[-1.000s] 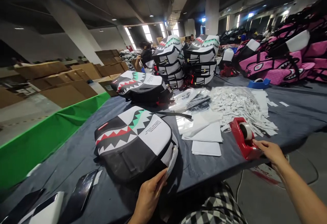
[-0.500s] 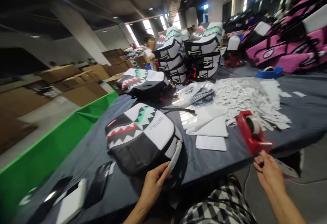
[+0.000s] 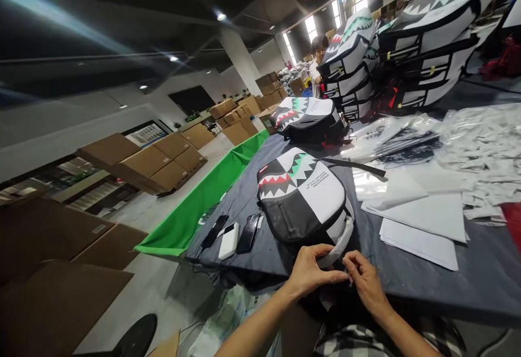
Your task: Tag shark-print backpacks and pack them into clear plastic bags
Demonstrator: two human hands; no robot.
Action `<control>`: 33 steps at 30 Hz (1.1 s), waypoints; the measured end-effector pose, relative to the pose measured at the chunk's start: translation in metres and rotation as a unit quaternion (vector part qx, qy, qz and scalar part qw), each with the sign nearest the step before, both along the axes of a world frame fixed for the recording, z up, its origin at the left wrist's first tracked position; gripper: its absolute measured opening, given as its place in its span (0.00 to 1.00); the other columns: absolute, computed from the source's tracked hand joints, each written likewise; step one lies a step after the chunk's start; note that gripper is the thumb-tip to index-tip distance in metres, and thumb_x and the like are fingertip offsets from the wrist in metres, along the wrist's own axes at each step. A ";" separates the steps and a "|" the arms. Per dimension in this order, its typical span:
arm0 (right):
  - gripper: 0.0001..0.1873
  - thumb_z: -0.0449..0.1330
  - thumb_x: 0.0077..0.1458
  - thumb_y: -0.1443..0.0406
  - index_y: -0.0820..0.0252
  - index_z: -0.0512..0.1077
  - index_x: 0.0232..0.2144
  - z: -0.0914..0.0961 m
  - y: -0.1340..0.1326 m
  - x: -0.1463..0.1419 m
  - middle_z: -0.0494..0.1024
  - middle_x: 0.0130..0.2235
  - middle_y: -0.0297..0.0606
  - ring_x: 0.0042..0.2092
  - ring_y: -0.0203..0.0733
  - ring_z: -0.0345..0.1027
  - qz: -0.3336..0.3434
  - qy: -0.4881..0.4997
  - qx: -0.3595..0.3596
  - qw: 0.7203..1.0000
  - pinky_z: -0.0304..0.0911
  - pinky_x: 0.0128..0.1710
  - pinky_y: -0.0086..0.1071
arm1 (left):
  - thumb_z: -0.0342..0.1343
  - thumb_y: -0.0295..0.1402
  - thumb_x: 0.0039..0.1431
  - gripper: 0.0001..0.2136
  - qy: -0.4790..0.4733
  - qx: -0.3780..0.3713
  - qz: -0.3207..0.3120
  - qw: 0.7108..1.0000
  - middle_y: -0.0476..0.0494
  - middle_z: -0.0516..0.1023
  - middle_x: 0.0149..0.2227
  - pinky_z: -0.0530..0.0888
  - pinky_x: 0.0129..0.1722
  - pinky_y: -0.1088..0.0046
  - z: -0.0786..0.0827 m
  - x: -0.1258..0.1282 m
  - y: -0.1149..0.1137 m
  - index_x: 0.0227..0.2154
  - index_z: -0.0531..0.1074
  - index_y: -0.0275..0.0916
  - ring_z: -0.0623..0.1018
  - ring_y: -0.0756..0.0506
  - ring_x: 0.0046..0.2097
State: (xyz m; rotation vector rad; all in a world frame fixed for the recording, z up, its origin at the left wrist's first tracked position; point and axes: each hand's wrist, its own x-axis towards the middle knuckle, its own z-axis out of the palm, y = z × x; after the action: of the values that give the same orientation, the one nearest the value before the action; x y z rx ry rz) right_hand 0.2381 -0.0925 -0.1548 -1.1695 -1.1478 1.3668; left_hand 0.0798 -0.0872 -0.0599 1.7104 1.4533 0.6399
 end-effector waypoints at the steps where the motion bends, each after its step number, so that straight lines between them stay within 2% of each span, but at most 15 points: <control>1: 0.31 0.60 0.46 0.31 0.50 0.71 0.25 -0.002 0.000 -0.001 0.64 0.23 0.31 0.25 0.40 0.56 0.000 -0.004 0.003 1.000 0.56 0.26 0.35 | 0.70 0.50 0.44 0.21 0.000 0.011 0.018 1.000 0.50 0.81 0.28 0.69 0.31 0.76 -0.001 0.002 -0.001 0.36 0.84 0.39 0.76 0.48 0.31; 4: 0.32 0.60 0.46 0.31 0.51 0.72 0.27 -0.005 0.001 -0.003 0.64 0.22 0.30 0.25 0.39 0.57 0.004 -0.015 0.009 1.000 0.57 0.27 0.35 | 0.63 0.47 0.54 0.16 -0.013 0.030 0.070 0.997 0.49 0.82 0.28 0.71 0.32 0.76 -0.010 0.006 -0.001 0.34 0.84 0.39 0.77 0.48 0.29; 6: 0.31 0.60 0.48 0.33 0.53 0.71 0.27 -0.006 0.001 -0.003 0.63 0.21 0.29 0.24 0.39 0.57 0.009 -0.020 0.012 1.000 0.58 0.28 0.34 | 0.58 0.44 0.59 0.14 -0.030 0.023 0.077 0.996 0.48 0.82 0.27 0.71 0.30 0.76 -0.015 0.007 -0.001 0.35 0.83 0.39 0.78 0.48 0.27; 10: 0.29 0.61 0.50 0.36 0.54 0.72 0.29 -0.006 0.002 -0.002 0.66 0.22 0.29 0.25 0.38 0.59 0.026 -0.021 0.023 0.999 0.59 0.29 0.33 | 0.56 0.42 0.62 0.14 -0.033 0.020 0.044 0.998 0.48 0.80 0.27 0.71 0.28 0.77 -0.018 0.003 0.001 0.38 0.82 0.39 0.78 0.48 0.26; 14: 0.27 0.63 0.50 0.39 0.55 0.72 0.28 -0.009 0.008 -0.002 0.67 0.22 0.29 0.26 0.37 0.60 0.033 -0.008 0.029 0.999 0.59 0.30 0.32 | 0.56 0.38 0.63 0.12 -0.002 0.074 0.017 0.997 0.44 0.80 0.35 0.73 0.28 0.78 -0.018 0.000 0.000 0.39 0.82 0.39 0.77 0.50 0.29; 18: 0.26 0.66 0.47 0.41 0.55 0.72 0.29 -0.013 0.018 -0.007 0.71 0.25 0.31 0.29 0.39 0.65 0.035 0.024 0.020 0.999 0.63 0.30 0.32 | 0.56 0.33 0.63 0.10 0.036 0.103 0.013 0.994 0.46 0.76 0.34 0.72 0.28 0.80 -0.023 0.000 -0.002 0.40 0.82 0.40 0.75 0.50 0.30; 20: 0.26 0.68 0.43 0.42 0.56 0.72 0.31 -0.013 0.022 -0.011 0.74 0.26 0.31 0.27 0.40 0.66 0.043 0.044 -0.001 0.998 0.64 0.28 0.32 | 0.55 0.32 0.64 0.10 0.051 0.109 0.010 0.993 0.47 0.75 0.34 0.72 0.28 0.80 -0.023 0.000 -0.002 0.40 0.82 0.41 0.74 0.51 0.30; 22: 0.28 0.72 0.39 0.44 0.56 0.71 0.34 -0.014 0.025 -0.014 0.73 0.23 0.29 0.21 0.38 0.64 0.047 0.064 -0.035 0.996 0.61 0.21 0.31 | 0.56 0.31 0.65 0.09 0.054 0.113 0.005 0.992 0.47 0.75 0.34 0.72 0.29 0.80 -0.023 0.000 -0.003 0.40 0.82 0.41 0.74 0.51 0.30; 24: 0.30 0.74 0.36 0.46 0.56 0.71 0.36 -0.013 0.023 -0.015 0.70 0.20 0.25 0.16 0.34 0.58 0.044 0.087 -0.071 0.993 0.53 0.15 0.28 | 0.57 0.32 0.65 0.09 0.052 0.119 0.000 0.992 0.47 0.75 0.35 0.73 0.30 0.80 -0.023 0.000 -0.002 0.40 0.82 0.41 0.74 0.51 0.30; 27: 0.27 0.73 0.40 0.46 0.57 0.69 0.33 -0.009 0.014 -0.013 0.66 0.19 0.23 0.15 0.26 0.50 0.046 0.134 -0.113 0.983 0.44 0.14 0.22 | 0.58 0.32 0.65 0.08 0.063 0.139 0.003 0.988 0.47 0.74 0.36 0.73 0.31 0.79 -0.027 0.000 -0.002 0.41 0.82 0.42 0.74 0.52 0.31; 29: 0.22 0.70 0.49 0.49 0.58 0.69 0.33 -0.006 0.006 -0.010 0.64 0.20 0.22 0.15 0.22 0.45 0.084 0.223 -0.147 0.960 0.42 0.14 0.19 | 0.58 0.33 0.66 0.08 0.072 0.163 0.004 0.984 0.47 0.73 0.38 0.74 0.33 0.79 -0.032 -0.002 -0.003 0.42 0.82 0.42 0.75 0.51 0.33; 30: 0.19 0.70 0.52 0.52 0.58 0.69 0.34 -0.006 0.003 -0.008 0.64 0.20 0.21 0.15 0.21 0.42 0.113 0.290 -0.165 0.936 0.42 0.13 0.18 | 0.58 0.33 0.66 0.09 0.075 0.176 0.005 0.982 0.46 0.73 0.39 0.75 0.35 0.78 -0.034 -0.002 -0.004 0.44 0.81 0.42 0.76 0.50 0.35; 33: 0.11 0.68 0.56 0.62 0.59 0.69 0.36 -0.012 0.000 -0.004 0.63 0.20 0.19 0.14 0.20 0.37 0.190 0.469 -0.198 0.839 0.43 0.12 0.14 | 0.60 0.35 0.65 0.13 0.061 0.205 0.029 0.976 0.45 0.75 0.43 0.77 0.41 0.75 -0.041 -0.005 -0.006 0.52 0.76 0.44 0.77 0.49 0.39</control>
State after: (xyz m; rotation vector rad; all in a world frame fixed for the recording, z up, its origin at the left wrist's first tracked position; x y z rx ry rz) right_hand 0.2345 -0.0923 -0.1663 -0.3647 -0.3724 2.2039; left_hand 0.0747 -0.0930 -0.1007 2.0575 1.5381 0.9326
